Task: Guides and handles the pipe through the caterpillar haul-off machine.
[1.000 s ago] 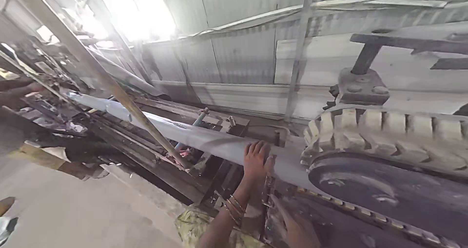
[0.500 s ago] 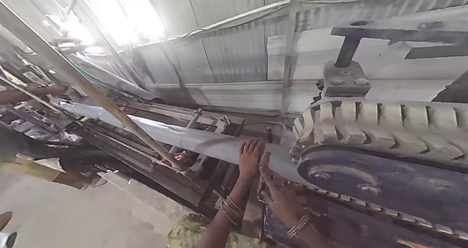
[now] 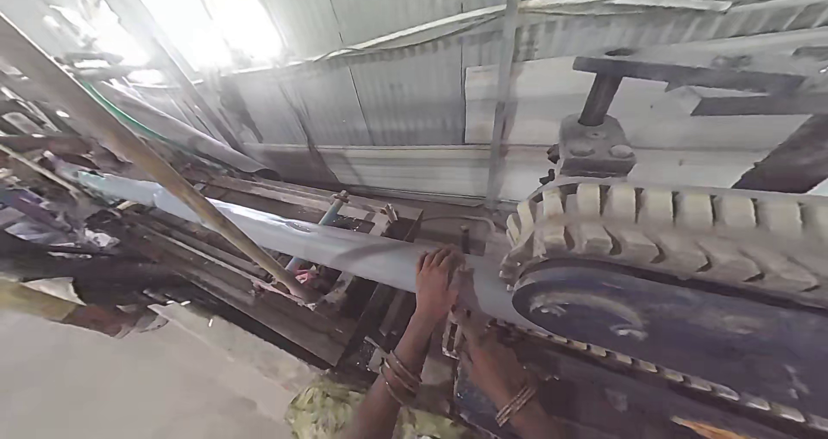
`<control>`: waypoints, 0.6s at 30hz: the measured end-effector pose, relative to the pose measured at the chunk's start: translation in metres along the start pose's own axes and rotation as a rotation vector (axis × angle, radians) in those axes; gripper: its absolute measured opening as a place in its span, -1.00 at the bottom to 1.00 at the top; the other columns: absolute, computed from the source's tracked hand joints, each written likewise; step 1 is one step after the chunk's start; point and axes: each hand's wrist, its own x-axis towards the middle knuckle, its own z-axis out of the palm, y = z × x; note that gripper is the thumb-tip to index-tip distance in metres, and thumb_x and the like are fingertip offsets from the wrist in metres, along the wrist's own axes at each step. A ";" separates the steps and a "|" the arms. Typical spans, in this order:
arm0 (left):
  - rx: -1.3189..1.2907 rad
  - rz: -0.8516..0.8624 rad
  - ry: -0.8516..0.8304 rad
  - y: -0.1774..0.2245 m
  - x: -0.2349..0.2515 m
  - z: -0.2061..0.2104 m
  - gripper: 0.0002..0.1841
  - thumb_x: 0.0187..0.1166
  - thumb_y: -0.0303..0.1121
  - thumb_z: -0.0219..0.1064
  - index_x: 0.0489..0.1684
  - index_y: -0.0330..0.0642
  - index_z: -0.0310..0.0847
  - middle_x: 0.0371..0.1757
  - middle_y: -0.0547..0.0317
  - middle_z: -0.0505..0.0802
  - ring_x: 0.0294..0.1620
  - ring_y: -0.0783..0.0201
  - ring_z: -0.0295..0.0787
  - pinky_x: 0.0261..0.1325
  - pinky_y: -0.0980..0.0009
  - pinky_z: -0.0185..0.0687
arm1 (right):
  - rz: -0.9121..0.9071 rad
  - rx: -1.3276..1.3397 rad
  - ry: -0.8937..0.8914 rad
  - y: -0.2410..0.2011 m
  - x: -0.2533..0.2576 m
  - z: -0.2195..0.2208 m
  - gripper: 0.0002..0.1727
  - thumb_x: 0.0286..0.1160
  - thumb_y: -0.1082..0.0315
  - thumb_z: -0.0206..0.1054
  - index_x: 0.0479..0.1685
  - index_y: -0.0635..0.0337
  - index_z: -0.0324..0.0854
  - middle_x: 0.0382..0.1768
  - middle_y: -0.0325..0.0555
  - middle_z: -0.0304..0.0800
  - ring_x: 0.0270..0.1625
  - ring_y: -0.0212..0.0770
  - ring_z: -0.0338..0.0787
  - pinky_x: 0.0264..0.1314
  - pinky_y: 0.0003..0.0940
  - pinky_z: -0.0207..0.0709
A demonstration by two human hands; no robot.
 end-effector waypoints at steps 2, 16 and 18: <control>-0.005 -0.046 -0.067 0.005 0.001 -0.004 -0.56 0.70 -0.22 0.20 0.38 -0.34 0.70 0.51 -0.20 0.71 0.66 -0.21 0.48 0.83 -0.18 -0.11 | 0.015 -0.017 -0.022 -0.002 0.001 0.003 -0.17 0.76 0.26 0.16 0.96 -0.18 -0.22 0.25 0.33 0.75 0.24 0.36 0.79 0.29 0.24 0.58; -0.015 -0.037 -0.023 0.009 -0.002 0.008 -0.54 0.70 -0.23 0.16 0.40 -0.35 0.68 0.53 -0.20 0.70 0.68 -0.23 0.46 0.83 -0.20 -0.13 | 0.051 0.029 0.024 0.002 0.008 0.009 -0.20 0.73 0.29 0.19 0.94 -0.12 -0.08 0.19 0.29 0.81 0.25 0.34 0.79 0.30 0.23 0.55; -0.015 -0.034 -0.017 0.010 -0.002 0.009 -0.56 0.70 -0.26 0.15 0.38 -0.34 0.69 0.52 -0.20 0.71 0.67 -0.23 0.47 0.82 -0.20 -0.12 | 0.058 0.033 0.029 0.002 0.008 0.010 -0.21 0.73 0.28 0.19 0.94 -0.10 -0.06 0.18 0.29 0.82 0.24 0.35 0.80 0.28 0.24 0.56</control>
